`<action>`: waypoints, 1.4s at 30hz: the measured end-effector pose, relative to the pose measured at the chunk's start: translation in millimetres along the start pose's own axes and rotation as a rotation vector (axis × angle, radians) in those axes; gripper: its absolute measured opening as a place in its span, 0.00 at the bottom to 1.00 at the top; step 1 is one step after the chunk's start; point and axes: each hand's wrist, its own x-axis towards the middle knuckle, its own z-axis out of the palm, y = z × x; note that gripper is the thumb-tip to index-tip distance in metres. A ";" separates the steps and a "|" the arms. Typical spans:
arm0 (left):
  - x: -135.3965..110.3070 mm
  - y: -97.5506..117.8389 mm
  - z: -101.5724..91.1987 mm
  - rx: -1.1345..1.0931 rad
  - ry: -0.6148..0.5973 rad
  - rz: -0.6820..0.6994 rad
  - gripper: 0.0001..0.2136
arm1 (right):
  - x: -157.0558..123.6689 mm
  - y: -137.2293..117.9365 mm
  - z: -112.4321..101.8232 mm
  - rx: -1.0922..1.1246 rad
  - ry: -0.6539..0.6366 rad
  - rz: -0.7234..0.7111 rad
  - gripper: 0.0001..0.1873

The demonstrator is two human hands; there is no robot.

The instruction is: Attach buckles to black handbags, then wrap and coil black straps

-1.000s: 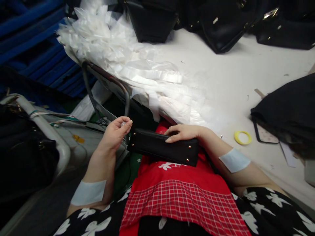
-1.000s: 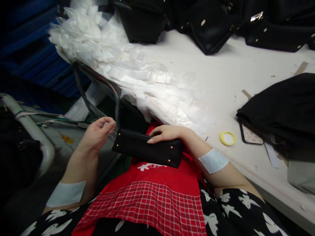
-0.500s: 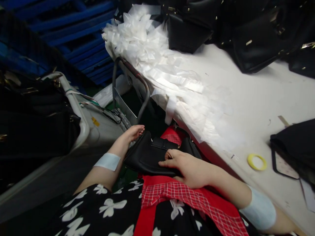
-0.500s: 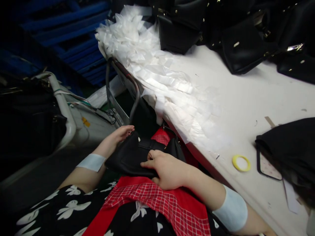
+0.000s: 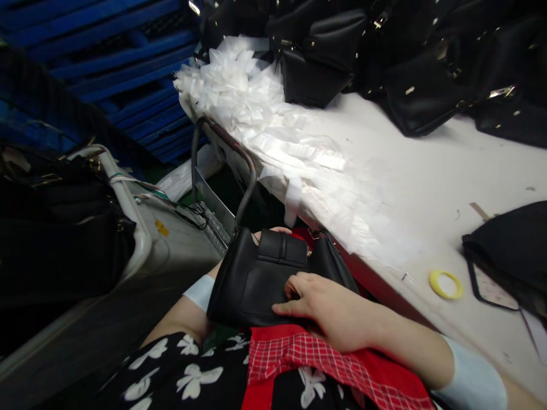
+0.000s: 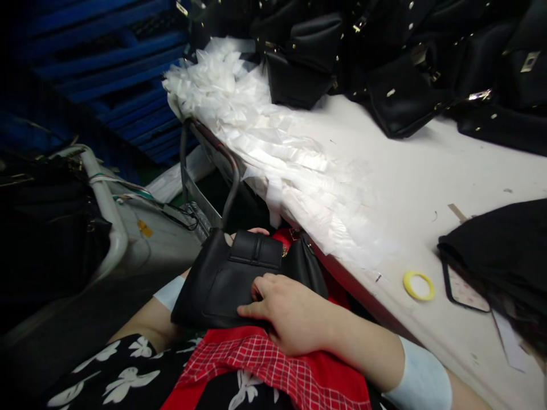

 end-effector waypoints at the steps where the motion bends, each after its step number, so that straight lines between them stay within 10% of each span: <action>1: 6.1 14.5 -0.5 0.028 -0.010 0.014 0.22 | 1.3 0.8 -0.6 -0.031 0.012 -0.007 0.27; 6: 20.8 71.5 23.7 0.394 0.007 0.230 0.11 | 11.9 23.3 1.3 -0.059 0.147 0.085 0.11; 12: 1.2 36.3 84.8 1.094 -0.068 0.540 0.10 | 5.4 50.5 -2.7 -0.008 0.903 0.408 0.07; 17: -4.8 6.7 110.7 1.134 -0.276 0.767 0.11 | -14.9 50.9 -10.6 0.326 0.750 0.293 0.22; 25: 3.0 45.4 112.4 1.065 -0.859 0.134 0.21 | -25.4 65.1 16.3 0.578 0.643 0.480 0.13; 27: -2.8 55.2 103.4 0.913 -0.753 0.092 0.17 | -26.0 66.2 24.6 0.622 0.665 0.482 0.16; 32: -12.4 50.1 88.4 0.974 0.139 0.187 0.08 | -24.4 60.5 29.6 0.611 0.745 0.430 0.15; 42: -22.0 43.6 105.3 1.157 0.189 0.381 0.06 | -19.0 56.2 32.9 0.458 0.808 0.394 0.13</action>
